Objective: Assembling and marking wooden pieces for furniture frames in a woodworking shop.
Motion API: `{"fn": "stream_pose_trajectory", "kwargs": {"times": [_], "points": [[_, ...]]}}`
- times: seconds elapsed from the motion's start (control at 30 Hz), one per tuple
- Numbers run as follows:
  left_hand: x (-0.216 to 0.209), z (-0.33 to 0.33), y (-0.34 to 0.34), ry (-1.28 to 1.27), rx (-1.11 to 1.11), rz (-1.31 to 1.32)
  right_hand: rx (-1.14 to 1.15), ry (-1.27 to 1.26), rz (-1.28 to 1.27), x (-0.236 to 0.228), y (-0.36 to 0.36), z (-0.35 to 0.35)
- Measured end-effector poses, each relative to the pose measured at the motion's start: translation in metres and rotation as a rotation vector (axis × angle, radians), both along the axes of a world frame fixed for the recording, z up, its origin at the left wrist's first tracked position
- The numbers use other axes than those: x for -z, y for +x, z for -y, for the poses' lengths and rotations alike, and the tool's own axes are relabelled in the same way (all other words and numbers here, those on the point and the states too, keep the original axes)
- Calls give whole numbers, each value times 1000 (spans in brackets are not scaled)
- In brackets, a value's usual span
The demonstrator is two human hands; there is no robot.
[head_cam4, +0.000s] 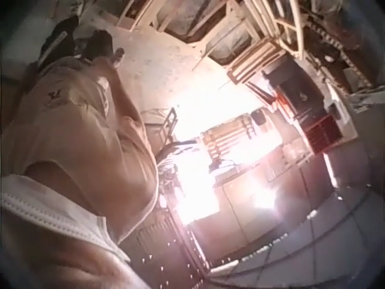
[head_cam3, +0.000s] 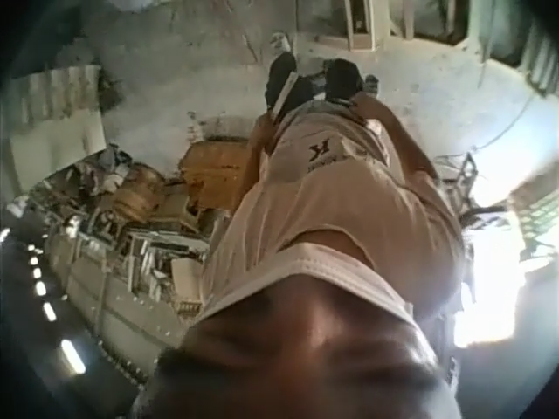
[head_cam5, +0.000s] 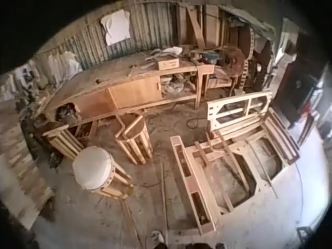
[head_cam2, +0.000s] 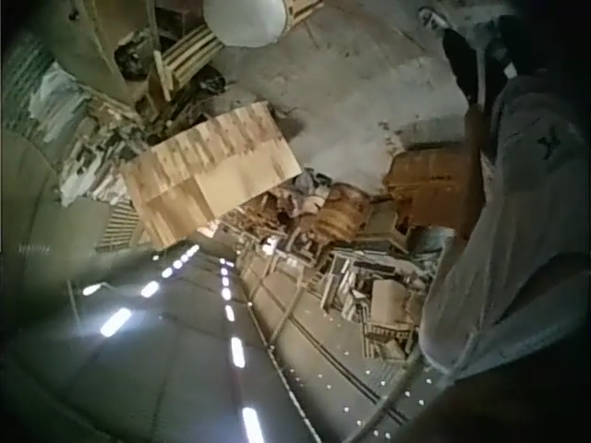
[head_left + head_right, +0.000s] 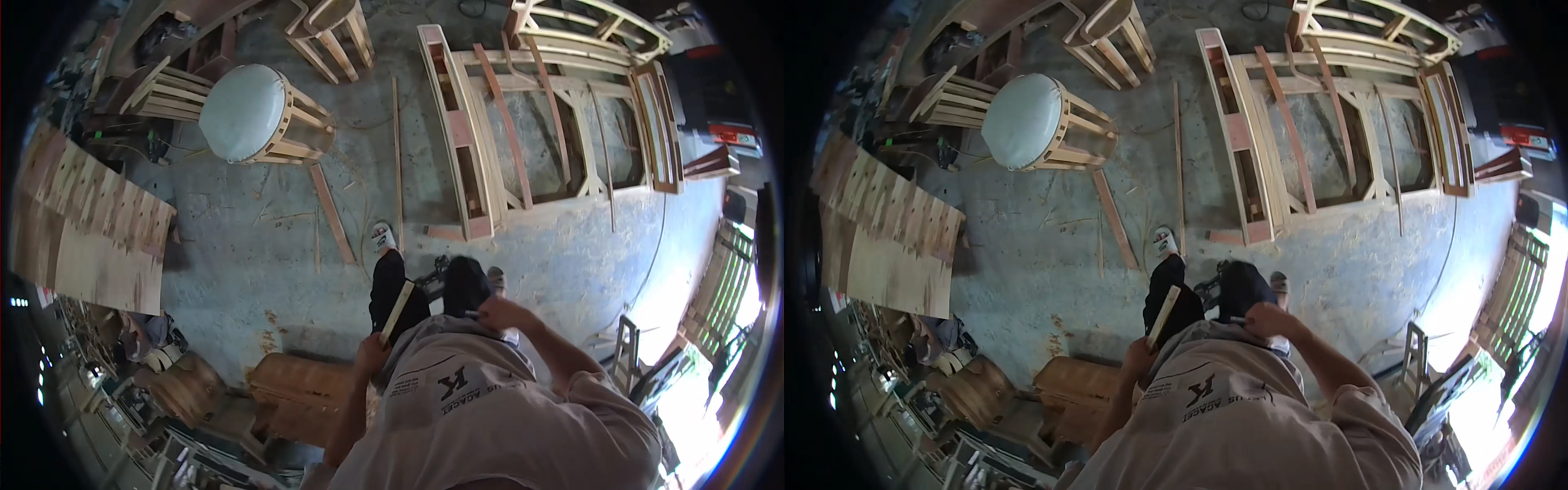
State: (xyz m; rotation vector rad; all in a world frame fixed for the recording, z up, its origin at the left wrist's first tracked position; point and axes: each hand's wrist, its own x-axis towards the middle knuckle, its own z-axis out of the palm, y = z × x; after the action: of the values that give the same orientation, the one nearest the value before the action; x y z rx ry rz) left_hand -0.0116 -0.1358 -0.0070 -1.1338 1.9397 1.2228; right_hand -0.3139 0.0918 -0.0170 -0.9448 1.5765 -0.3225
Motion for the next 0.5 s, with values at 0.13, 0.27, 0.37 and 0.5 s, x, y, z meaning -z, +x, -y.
{"fn": "stream_pose_trajectory", "kwargs": {"times": [0.13, 0.27, 0.37, 0.5], "points": [[-4, 94, -22, 70, 36, 43, 270, 227, 162, -56, -23, 78], [20, 186, -76, 142, 249, -13, 366, 112, 19, -66, -37, 112], [27, 247, -152, 129, 550, 31, 582, 101, 8, -81, -73, 145], [40, 305, -266, 206, 496, -52, 716, 36, 3, -49, -146, 182]]}}
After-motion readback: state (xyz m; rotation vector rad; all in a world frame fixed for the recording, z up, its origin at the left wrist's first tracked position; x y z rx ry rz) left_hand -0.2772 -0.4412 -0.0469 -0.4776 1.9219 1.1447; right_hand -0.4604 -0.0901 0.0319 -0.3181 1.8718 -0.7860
